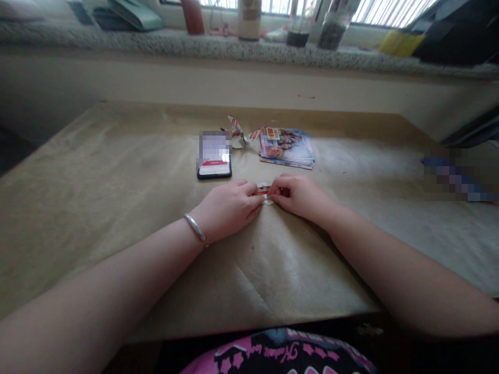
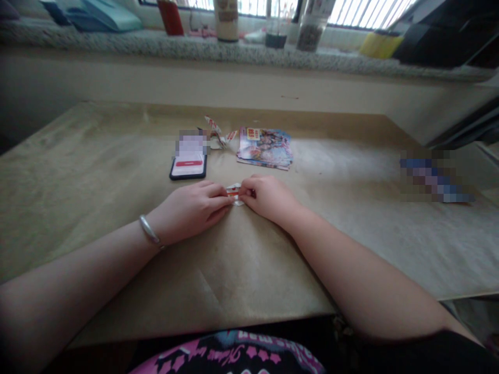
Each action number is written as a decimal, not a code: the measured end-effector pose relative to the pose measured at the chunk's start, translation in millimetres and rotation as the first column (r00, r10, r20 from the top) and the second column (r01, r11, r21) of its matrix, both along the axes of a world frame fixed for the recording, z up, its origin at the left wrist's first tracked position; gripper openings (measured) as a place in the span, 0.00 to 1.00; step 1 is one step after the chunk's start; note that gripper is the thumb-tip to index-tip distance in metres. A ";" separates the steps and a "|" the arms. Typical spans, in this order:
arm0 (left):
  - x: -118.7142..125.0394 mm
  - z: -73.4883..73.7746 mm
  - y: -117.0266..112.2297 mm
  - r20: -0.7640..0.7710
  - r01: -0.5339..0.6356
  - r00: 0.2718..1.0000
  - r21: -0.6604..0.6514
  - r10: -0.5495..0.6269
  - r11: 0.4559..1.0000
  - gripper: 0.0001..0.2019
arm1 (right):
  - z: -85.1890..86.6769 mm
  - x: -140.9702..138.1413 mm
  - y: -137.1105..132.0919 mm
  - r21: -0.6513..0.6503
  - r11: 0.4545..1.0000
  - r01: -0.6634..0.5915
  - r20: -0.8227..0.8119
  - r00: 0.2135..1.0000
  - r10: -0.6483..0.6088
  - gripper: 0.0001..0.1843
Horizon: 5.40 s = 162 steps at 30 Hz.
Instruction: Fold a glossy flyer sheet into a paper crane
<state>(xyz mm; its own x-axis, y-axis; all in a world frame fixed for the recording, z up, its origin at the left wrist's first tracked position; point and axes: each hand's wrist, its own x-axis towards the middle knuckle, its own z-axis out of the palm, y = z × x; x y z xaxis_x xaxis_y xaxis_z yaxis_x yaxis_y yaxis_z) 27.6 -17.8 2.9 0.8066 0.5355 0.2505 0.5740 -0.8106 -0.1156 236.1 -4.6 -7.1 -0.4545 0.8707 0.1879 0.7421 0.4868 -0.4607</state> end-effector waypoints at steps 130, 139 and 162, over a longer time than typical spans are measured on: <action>-6.7 11.5 0.5 -0.077 -0.158 0.985 -0.082 0.152 0.984 0.15 | 20.2 14.1 -5.9 0.222 0.950 -0.219 0.427 0.898 0.107 0.12; -9.4 6.7 1.5 -0.031 -0.095 0.995 -0.047 0.094 0.994 0.14 | 9.5 6.8 -3.8 0.240 0.962 -0.127 0.237 0.969 0.069 0.11; -9.3 -5.0 6.4 0.090 -0.164 0.980 -0.145 0.178 0.976 0.21 | -1.5 3.7 -3.3 0.122 0.975 -0.187 0.060 0.982 0.181 0.11</action>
<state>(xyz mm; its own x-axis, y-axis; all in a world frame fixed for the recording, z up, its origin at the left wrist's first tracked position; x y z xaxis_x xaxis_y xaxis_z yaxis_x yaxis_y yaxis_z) 18.3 -11.4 -2.1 0.6742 0.6979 0.2418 0.7085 -0.7036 0.0553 239.8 -7.9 -8.6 -0.6158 0.7419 0.2653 0.6541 0.6691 -0.3528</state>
